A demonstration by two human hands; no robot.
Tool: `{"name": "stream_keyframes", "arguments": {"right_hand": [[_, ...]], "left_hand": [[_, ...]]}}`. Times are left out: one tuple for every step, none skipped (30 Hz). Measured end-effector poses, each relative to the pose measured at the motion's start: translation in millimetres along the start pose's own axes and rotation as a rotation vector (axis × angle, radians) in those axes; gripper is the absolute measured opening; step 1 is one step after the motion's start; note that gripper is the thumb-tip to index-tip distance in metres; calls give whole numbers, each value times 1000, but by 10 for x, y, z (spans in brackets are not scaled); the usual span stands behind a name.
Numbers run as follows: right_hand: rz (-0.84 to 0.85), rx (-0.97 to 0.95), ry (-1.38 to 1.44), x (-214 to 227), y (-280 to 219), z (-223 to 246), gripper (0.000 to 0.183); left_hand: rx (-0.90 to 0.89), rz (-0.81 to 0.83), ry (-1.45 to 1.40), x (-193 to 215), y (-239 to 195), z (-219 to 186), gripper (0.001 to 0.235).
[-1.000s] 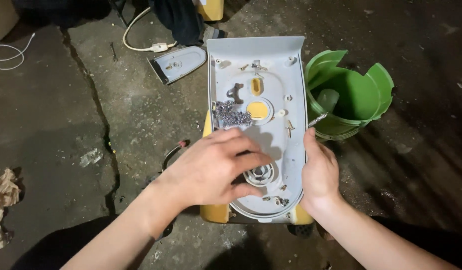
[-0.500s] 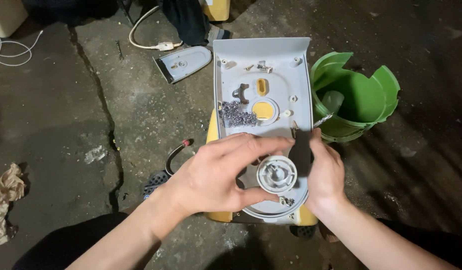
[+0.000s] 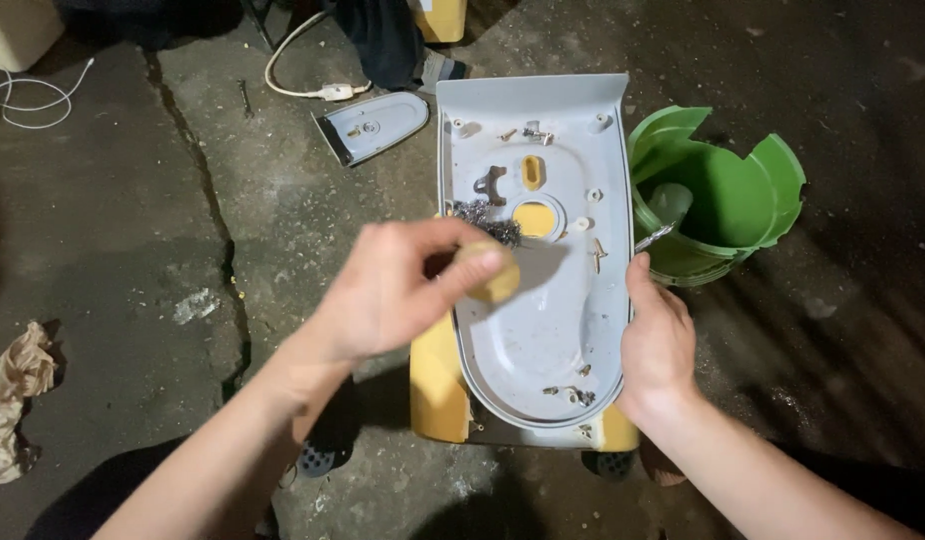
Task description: The person is repairing a yellow appliance, likely a rice cooker, by manipulating its internal components. They use a screwdriver to remove and reattach parts of the appliance's lid, handling the lid and internal mechanisms by hand.
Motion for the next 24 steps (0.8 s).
{"name": "stream_keyframes", "arguments": {"right_hand": [[0, 1, 0, -14, 1, 20, 52], [-15, -6, -12, -19, 4, 36, 53], [-33, -15, -25, -16, 3, 48, 54], [-35, -15, -25, -5, 20, 42, 54], [-31, 10, -28, -2, 39, 50, 53], [-28, 36, -32, 0, 57, 60, 53], [-28, 38, -30, 0, 61, 67, 53], [-33, 40, -29, 2, 65, 76, 54], [-40, 43, -29, 5, 70, 86, 56], [-41, 46, -28, -17, 43, 102, 56], [-58, 107, -38, -29, 11, 134, 50], [-76, 168, -49, -44, -24, 162, 45], [-74, 166, -50, -23, 5, 159, 45], [-85, 155, -64, 2, 34, 152, 46], [-97, 144, -76, 26, 64, 149, 48], [-95, 144, -76, -39, -13, 200, 48], [-104, 141, -64, -89, -85, 255, 48], [-112, 139, -52, -137, -157, 310, 49], [-114, 140, -52, -138, -182, 313, 49], [-109, 144, -63, -143, -209, 317, 50], [-102, 148, -73, -160, -236, 318, 51], [-101, 148, -73, -137, -179, 298, 51], [-88, 144, -94, -118, -121, 278, 54], [-75, 141, -115, -97, -62, 259, 58]], "left_hand": [[-1, 0, 0, -2, -11, -55, 34], [53, -15, 71, 0, -22, -89, 31], [106, -28, 140, -3, -36, -124, 32], [106, -27, 139, -15, -39, -103, 32], [28, -168, 179, 34, -43, -118, 28], [-52, -308, 219, 80, -57, -136, 25], [-55, -309, 219, 88, -57, -148, 25], [11, -426, 234, 142, -73, -139, 21], [78, -543, 247, 192, -92, -130, 23], [75, -543, 246, 195, -83, -49, 23], [343, -352, 197, 132, -71, 148, 40], [606, -154, 147, 58, -100, 337, 59], [609, -155, 146, 43, -98, 295, 59], [667, -94, -51, -18, -107, 278, 62], [717, -33, -249, -81, -111, 249, 68], [718, -34, -248, -95, -104, 208, 68], [685, -24, -332, -132, -76, 155, 65], [651, -14, -416, -169, -47, 100, 63], [650, -13, -417, -203, -55, 126, 63], [639, -32, -467, -232, -61, 149, 61], [629, -54, -515, -250, -73, 175, 58], [630, -54, -515, -244, -78, 168, 58], [625, -66, -526, -235, -79, 160, 59], [619, -78, -537, -228, -78, 150, 60]]}}
Point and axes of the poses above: each hand's wrist, its own y-axis towards the middle knuckle, its own x-axis out of the back of the hand, z = x × y, the point moved 4 cm from there along y, towards the middle knuckle
